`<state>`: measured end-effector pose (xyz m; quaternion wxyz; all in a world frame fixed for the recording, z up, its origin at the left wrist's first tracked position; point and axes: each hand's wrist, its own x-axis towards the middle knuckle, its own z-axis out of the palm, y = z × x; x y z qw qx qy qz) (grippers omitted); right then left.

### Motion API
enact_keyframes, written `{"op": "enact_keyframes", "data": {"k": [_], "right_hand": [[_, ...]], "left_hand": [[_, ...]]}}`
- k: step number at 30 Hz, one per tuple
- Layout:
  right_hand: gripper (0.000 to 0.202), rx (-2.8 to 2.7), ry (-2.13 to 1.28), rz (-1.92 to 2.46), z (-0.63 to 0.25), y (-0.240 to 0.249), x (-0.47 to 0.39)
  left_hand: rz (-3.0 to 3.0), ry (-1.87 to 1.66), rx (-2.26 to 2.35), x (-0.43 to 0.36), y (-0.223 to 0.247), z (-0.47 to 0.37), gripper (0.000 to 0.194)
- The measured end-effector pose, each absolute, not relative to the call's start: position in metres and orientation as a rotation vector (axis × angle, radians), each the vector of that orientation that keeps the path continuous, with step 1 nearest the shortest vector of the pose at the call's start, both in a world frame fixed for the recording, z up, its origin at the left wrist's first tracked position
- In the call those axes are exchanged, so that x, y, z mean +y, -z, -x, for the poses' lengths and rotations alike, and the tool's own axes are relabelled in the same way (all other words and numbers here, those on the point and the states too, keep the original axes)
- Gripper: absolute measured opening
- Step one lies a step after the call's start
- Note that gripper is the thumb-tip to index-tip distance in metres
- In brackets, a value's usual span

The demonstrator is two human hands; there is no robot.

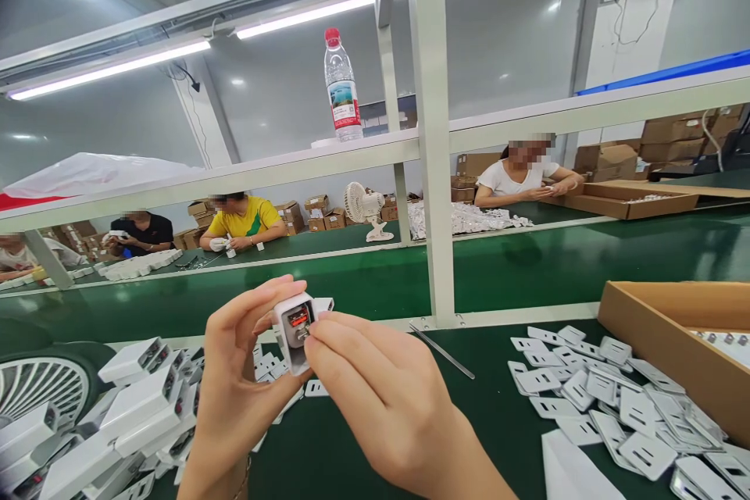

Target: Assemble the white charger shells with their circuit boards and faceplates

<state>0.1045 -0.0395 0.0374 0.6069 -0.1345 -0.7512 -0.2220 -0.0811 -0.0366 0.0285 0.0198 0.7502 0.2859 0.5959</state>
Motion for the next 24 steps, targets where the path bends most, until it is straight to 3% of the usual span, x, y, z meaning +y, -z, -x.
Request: {"op": "enact_keyframes", "data": {"k": [9,24], "right_hand": [[0.026,-1.736,0.874,0.455,-0.103,-0.035,-0.037],[0.024,-1.813,0.191,0.179,-0.113,-0.030,-0.019]], "left_hand": [[-2.675,-1.814,1.122,-0.035,-0.031,0.078,0.065],[-2.509,-1.715,0.992,-0.038,-0.031,0.081,0.071]]}}
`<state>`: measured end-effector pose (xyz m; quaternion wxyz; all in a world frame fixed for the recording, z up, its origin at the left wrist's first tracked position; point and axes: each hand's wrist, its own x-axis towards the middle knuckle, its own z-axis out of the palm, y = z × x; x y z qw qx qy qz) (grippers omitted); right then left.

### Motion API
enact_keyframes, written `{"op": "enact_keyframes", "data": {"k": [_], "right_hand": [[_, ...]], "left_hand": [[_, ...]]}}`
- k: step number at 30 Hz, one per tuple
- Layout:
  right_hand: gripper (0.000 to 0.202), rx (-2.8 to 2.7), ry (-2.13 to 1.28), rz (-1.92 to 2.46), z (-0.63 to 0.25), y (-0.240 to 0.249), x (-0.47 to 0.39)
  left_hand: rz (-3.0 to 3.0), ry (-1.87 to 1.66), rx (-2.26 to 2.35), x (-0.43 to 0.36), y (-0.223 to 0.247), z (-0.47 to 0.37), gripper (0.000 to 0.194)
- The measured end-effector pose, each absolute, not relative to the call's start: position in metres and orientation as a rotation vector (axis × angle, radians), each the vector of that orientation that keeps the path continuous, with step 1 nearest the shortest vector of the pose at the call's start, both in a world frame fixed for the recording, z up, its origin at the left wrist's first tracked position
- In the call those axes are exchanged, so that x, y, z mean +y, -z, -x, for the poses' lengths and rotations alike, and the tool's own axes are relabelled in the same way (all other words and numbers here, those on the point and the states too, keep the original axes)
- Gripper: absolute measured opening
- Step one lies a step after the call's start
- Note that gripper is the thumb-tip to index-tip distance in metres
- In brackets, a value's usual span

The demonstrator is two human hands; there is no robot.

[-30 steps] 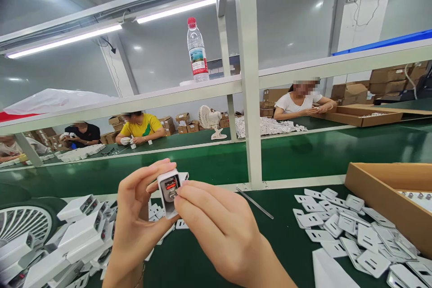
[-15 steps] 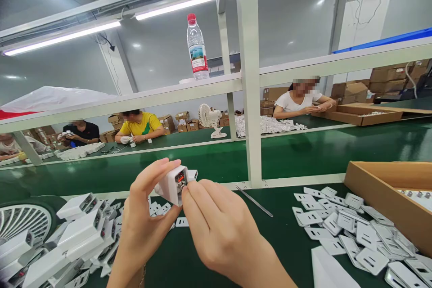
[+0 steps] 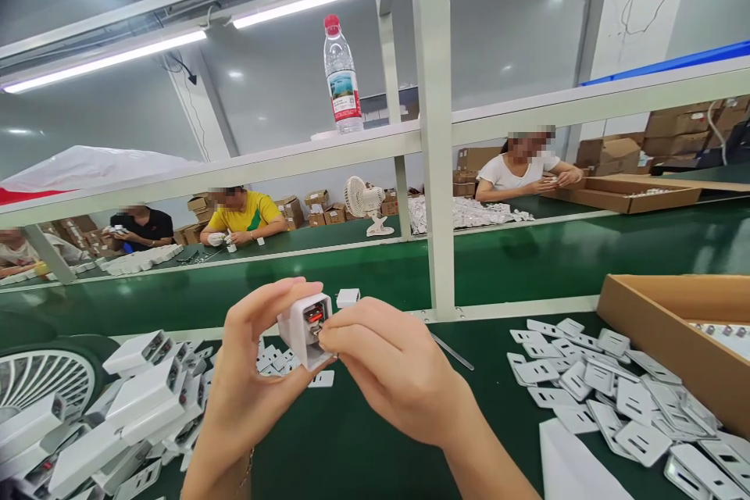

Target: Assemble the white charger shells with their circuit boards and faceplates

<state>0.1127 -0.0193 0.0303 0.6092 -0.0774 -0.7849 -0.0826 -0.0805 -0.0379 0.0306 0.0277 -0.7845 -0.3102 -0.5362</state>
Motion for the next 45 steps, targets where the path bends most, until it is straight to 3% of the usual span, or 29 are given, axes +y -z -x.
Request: {"op": "enact_keyframes", "data": {"k": [27,31,34,39,45], "right_hand": [[0.035,-1.546,0.050,0.170,-0.116,-0.026,-0.009],[0.007,-1.426,-0.080,0.597,-0.130,-0.007,0.043],[0.026,-1.464,-0.247,0.922,-0.131,0.027,0.108],[0.022,-1.707,-0.409,1.378,-0.124,0.094,0.198],[0.025,-1.917,-0.282,1.746,-0.119,0.139,0.251]], "left_hand": [[2.580,2.078,-0.912,-0.030,-0.031,0.089,0.075],[2.635,2.150,-0.856,-0.023,-0.031,0.090,0.073],[2.602,2.198,-0.838,-0.020,-0.031,0.092,0.074],[2.611,2.311,-0.716,-0.015,-0.028,0.099,0.079],[2.575,2.499,-0.636,-0.001,-0.020,0.110,0.076]]}}
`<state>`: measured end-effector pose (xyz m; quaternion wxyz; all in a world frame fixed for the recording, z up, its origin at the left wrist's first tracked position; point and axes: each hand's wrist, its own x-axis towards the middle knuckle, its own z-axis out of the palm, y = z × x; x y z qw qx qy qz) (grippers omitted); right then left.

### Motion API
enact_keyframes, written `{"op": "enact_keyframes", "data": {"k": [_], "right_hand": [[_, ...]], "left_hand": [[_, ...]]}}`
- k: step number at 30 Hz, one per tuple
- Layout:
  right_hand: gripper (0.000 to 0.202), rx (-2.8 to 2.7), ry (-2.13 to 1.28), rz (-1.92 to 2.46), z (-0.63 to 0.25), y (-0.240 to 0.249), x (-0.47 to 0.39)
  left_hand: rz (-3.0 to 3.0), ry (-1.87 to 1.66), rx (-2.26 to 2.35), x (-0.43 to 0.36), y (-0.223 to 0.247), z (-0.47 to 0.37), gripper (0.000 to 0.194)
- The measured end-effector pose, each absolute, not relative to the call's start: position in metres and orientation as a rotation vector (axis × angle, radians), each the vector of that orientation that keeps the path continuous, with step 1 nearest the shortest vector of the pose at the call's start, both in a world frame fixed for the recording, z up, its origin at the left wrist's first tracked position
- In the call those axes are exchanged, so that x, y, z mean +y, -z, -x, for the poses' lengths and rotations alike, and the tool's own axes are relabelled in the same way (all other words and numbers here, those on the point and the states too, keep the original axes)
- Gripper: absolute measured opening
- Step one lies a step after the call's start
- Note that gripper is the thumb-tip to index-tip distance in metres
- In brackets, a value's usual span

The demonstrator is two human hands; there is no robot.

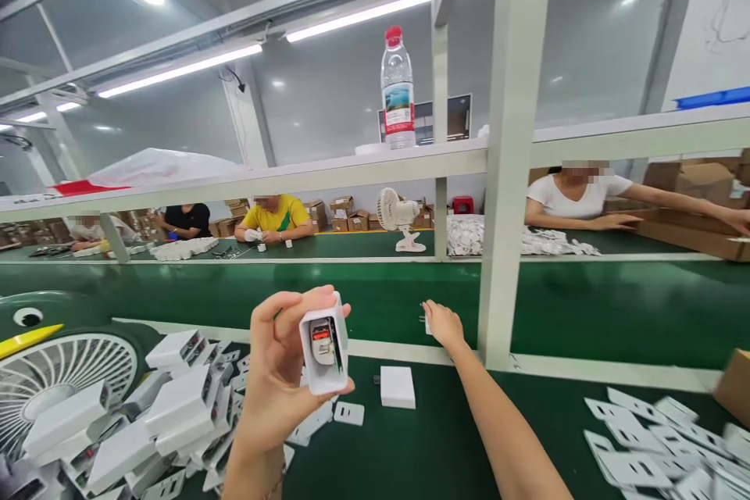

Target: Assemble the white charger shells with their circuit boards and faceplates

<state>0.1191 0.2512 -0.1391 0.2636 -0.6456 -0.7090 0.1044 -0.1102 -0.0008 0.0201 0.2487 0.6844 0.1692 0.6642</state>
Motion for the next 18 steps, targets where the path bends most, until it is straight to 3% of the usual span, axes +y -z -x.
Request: {"op": "enact_keyframes", "data": {"k": [10,15,18], "right_hand": [[0.028,-2.092,-0.015,1.799,-0.131,0.148,0.274],[0.030,-2.231,-0.069,1.499,-0.133,0.144,0.232],[0.041,-2.249,-0.108,1.319,-0.140,0.152,0.186]], "left_hand": [[-1.724,-1.884,0.413,0.014,-0.006,0.120,0.084],[-1.814,-1.888,0.331,0.013,-0.011,0.119,0.081],[-1.861,-1.891,0.303,0.008,-0.016,0.115,0.080]]}}
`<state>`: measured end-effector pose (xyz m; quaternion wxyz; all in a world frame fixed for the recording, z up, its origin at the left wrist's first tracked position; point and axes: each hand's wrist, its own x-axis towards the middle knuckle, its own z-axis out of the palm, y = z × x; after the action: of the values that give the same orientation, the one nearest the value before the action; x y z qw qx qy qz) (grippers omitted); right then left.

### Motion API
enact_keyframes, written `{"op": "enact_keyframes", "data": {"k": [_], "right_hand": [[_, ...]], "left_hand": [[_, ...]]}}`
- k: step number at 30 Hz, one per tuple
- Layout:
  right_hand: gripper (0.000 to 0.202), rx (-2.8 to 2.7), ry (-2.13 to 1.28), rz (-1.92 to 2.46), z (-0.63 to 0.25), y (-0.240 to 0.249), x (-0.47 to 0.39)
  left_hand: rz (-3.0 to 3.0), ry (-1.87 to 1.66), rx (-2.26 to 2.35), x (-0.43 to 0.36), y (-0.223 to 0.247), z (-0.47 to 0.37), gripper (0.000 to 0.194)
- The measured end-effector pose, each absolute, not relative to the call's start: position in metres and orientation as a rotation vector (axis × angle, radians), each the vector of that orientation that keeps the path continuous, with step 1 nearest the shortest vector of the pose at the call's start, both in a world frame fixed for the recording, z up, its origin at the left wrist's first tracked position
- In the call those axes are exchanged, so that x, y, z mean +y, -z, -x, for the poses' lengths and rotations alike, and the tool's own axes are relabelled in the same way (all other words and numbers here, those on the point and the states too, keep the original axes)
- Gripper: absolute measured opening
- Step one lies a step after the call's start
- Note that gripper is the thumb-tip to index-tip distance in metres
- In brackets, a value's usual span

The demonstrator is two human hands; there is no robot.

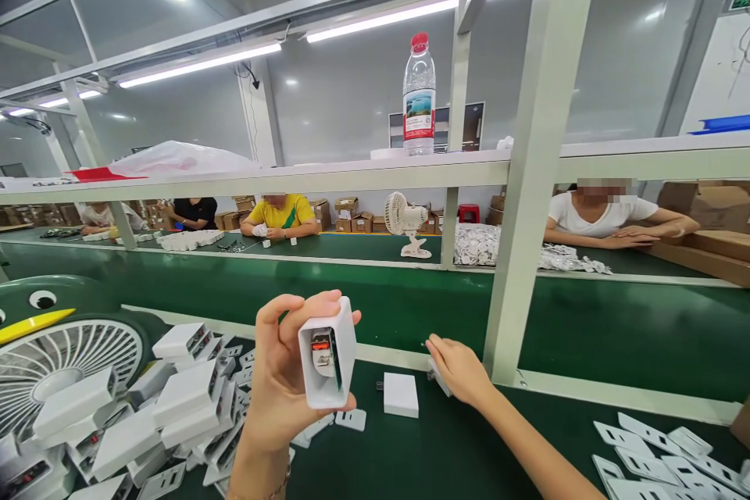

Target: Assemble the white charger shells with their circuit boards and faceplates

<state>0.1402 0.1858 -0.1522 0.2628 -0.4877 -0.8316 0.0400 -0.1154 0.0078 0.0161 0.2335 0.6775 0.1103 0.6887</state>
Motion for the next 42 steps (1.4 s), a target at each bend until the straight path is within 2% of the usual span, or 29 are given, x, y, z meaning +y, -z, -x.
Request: {"op": "enact_keyframes", "data": {"k": [5,8,14,19,23,31,34,39,42], "right_hand": [[0.056,-2.167,-0.187,1.134,-0.153,0.161,0.124],[0.055,-2.067,-0.184,1.020,-0.153,0.142,0.108],[0.033,-1.802,-0.081,0.744,-0.144,0.034,0.051],[0.044,-1.659,0.006,0.370,-0.119,-0.034,-0.032],[0.032,-1.598,0.056,0.346,-0.100,-0.037,-0.051],[0.019,-1.792,0.439,0.415,-0.105,-0.032,-0.046],[0.021,-1.817,0.520,0.493,-0.111,-0.025,-0.050],[0.043,-1.827,0.577,0.589,-0.112,-0.012,-0.051],[0.044,-1.793,0.565,0.576,-0.108,-0.011,-0.052]], "left_hand": [[-1.956,-1.871,0.254,-0.001,-0.022,0.108,0.078],[-1.972,-1.839,0.219,-0.004,-0.023,0.106,0.082],[-2.035,-1.833,0.268,-0.008,-0.023,0.103,0.077],[-2.075,-1.812,0.328,-0.010,-0.025,0.098,0.077],[-2.084,-1.801,0.311,-0.011,-0.026,0.092,0.074],[-2.151,-1.842,0.366,-0.019,-0.028,0.086,0.077],[-2.196,-1.864,0.432,-0.022,-0.029,0.085,0.076],[-2.244,-1.876,0.468,-0.023,-0.029,0.085,0.074],[-2.287,-1.883,0.493,-0.023,-0.029,0.085,0.072]]}}
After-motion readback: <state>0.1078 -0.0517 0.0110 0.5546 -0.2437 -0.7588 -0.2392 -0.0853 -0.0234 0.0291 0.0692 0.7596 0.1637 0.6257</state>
